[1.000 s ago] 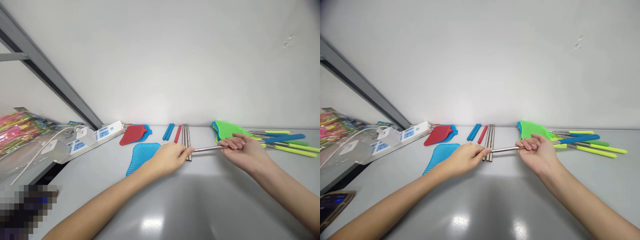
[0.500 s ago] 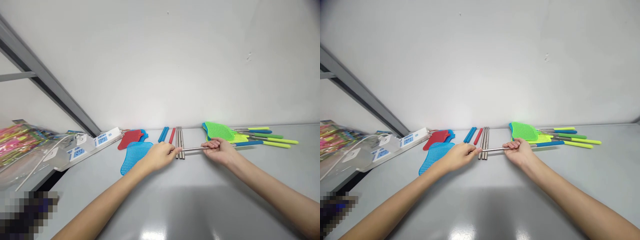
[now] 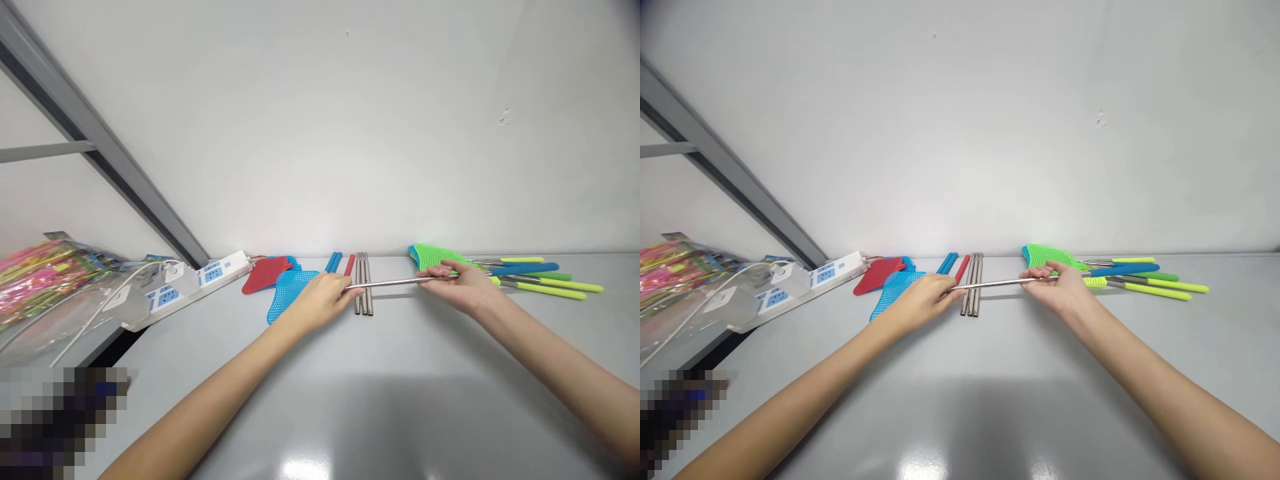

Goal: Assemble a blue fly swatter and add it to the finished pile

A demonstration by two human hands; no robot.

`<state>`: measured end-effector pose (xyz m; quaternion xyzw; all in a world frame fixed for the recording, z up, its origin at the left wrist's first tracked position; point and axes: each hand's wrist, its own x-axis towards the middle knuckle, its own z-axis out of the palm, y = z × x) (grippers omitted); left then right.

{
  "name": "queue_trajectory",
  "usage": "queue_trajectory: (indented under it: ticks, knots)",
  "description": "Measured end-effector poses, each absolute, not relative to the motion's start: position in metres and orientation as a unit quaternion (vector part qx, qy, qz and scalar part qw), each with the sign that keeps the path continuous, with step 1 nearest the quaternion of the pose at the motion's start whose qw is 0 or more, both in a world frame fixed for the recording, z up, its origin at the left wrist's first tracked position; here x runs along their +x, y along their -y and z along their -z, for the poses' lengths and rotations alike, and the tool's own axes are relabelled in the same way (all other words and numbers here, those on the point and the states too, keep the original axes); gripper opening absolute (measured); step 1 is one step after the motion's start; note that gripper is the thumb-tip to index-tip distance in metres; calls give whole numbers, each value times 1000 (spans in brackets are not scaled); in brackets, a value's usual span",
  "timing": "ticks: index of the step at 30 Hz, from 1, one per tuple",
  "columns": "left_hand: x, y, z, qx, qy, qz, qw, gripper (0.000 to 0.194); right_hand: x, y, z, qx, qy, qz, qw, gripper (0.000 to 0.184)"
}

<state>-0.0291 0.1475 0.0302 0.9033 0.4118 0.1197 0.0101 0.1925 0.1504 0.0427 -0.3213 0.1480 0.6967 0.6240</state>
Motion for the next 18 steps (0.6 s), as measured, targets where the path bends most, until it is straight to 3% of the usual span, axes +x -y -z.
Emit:
queue_trajectory:
  ticks: [9, 13, 18]
  knots:
    - [-32, -150, -29, 914, -381, -120, -78, 29, 196, -151, -44, -421, -152, -675, 587, 14]
    - [-30, -149, -30, 920, -363, -119, -86, 31, 187, -148, -41, -405, -150, -708, 559, 17]
    - [-25, -145, -35, 924, -353, -121, -90, 32, 184, -143, -41, -361, -126, -713, 587, 18]
